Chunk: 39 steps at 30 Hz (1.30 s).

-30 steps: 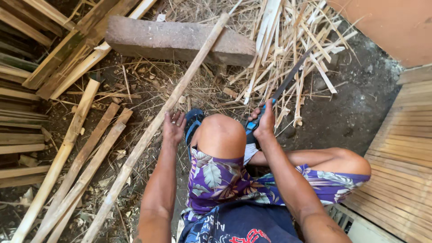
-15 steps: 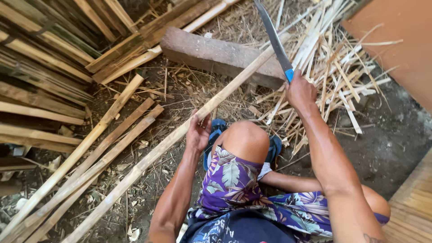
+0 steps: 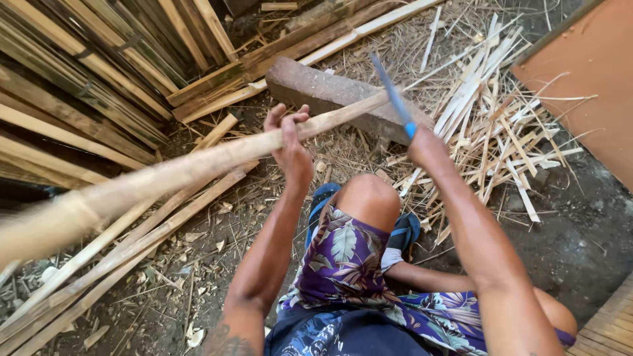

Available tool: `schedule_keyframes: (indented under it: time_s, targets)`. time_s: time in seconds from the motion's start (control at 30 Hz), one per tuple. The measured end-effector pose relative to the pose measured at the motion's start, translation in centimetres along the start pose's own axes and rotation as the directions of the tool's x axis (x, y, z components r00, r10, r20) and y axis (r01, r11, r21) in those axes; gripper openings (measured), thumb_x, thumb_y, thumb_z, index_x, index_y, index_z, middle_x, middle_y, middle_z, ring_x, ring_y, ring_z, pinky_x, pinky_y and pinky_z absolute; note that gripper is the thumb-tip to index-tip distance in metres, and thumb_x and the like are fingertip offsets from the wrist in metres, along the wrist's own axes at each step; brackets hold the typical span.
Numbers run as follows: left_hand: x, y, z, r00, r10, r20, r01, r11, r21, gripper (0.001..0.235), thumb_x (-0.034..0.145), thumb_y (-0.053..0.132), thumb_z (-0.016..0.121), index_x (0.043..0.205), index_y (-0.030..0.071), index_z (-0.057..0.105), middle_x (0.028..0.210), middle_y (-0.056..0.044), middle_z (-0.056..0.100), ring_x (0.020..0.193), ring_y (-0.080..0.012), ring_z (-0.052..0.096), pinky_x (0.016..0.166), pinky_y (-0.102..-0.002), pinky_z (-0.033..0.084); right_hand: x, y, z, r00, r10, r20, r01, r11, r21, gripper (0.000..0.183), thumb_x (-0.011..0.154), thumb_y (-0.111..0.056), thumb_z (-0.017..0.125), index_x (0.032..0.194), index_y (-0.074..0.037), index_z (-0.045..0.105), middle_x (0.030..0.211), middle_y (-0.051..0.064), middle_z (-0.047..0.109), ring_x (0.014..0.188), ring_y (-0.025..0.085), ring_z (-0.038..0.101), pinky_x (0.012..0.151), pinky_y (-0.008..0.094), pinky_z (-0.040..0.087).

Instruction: The person sits on the ground and uses a machete to shave thin strips off a long bamboo pole. They repeatedly draw the blade along the pole's length to remove the outer layer, creating a pile of shavings.

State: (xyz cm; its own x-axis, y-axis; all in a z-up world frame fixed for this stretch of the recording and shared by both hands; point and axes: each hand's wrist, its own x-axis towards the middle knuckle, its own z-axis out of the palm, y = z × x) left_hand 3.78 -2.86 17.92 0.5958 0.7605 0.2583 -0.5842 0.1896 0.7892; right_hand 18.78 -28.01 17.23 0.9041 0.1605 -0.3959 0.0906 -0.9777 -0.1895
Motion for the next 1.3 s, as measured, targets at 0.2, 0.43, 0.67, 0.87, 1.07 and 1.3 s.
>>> schedule_keyframes:
  time_s: [0.2, 0.43, 0.67, 0.87, 1.07, 1.3]
  targets:
    - [8.5, 4.1, -1.9, 0.980, 0.070, 0.187, -0.134, 0.926, 0.353, 0.012, 0.111, 0.005, 0.048, 0.119, 0.000, 0.055, 0.083, -0.006, 0.061, 0.062, -0.0129, 0.060, 0.053, -0.028, 0.061, -0.5, 1.8, 9.8, 0.955, -0.275, 0.114, 0.281, 0.959, -0.046, 0.029, 0.092, -0.023, 0.063, 0.112, -0.002, 0.057, 0.098, 0.027, 0.072, 0.093, 0.045, 0.071, 0.082, 0.057, 0.054]
    - [8.8, 7.7, -4.7, 0.981, 0.155, -0.117, -0.015, 0.662, 0.749, 0.032, 0.100, 0.018, 0.066, 0.124, 0.002, 0.052, 0.086, -0.008, 0.064, 0.058, -0.0100, 0.061, 0.044, -0.025, 0.058, -0.3, 2.7, 13.7, 0.968, -0.199, -0.151, 0.245, 0.878, 0.412, 0.045, 0.089, -0.043, 0.073, 0.102, -0.003, 0.059, 0.086, 0.024, 0.070, 0.083, 0.042, 0.069, 0.074, 0.051, 0.052]
    - [3.2, 1.2, -10.1, 0.992, -0.119, 0.042, 0.003, 0.360, 0.933, 0.036, 0.100, 0.019, 0.070, 0.124, -0.004, 0.057, 0.094, -0.020, 0.073, 0.069, -0.0192, 0.073, 0.054, -0.030, 0.065, 1.8, 7.7, 16.4, 0.965, 0.063, -0.256, 0.102, 0.806, 0.583, 0.041, 0.087, -0.040, 0.076, 0.095, -0.002, 0.063, 0.080, 0.017, 0.069, 0.074, 0.030, 0.068, 0.070, 0.043, 0.053]
    - [-4.9, -8.2, -14.1, 0.827, -0.559, 0.061, 0.048, 0.178, 0.983, 0.033, 0.092, 0.015, 0.067, 0.122, 0.004, 0.060, 0.100, -0.021, 0.076, 0.076, -0.0256, 0.077, 0.064, -0.039, 0.067, 2.0, 10.9, 22.3, 0.960, 0.104, -0.261, 0.090, 0.769, 0.633, 0.040, 0.088, -0.036, 0.080, 0.100, -0.003, 0.061, 0.077, 0.008, 0.067, 0.069, 0.023, 0.064, 0.064, 0.039, 0.053]
    - [-6.3, -11.6, -14.3, 0.646, -0.755, 0.110, -0.172, -0.003, 0.985, 0.041, 0.089, 0.029, 0.072, 0.120, 0.006, 0.058, 0.091, -0.024, 0.074, 0.078, -0.0424, 0.072, 0.074, -0.054, 0.058, 0.9, 10.8, 23.9, 0.989, 0.147, 0.003, -0.091, 0.596, 0.798, 0.026, 0.095, -0.026, 0.070, 0.102, -0.006, 0.055, 0.064, 0.005, 0.056, 0.047, 0.015, 0.054, 0.044, 0.034, 0.046]
    - [0.3, -10.5, -9.0, 0.654, -0.725, 0.217, -0.291, 0.023, 0.956, 0.037, 0.088, 0.020, 0.067, 0.123, 0.008, 0.061, 0.091, -0.019, 0.075, 0.079, -0.0390, 0.072, 0.072, -0.053, 0.057, 0.2, 8.6, 23.3, 0.994, 0.097, -0.049, 0.007, 0.391, 0.921, 0.025, 0.102, -0.030, 0.063, 0.109, -0.012, 0.048, 0.067, 0.000, 0.050, 0.048, 0.011, 0.050, 0.043, 0.030, 0.043]
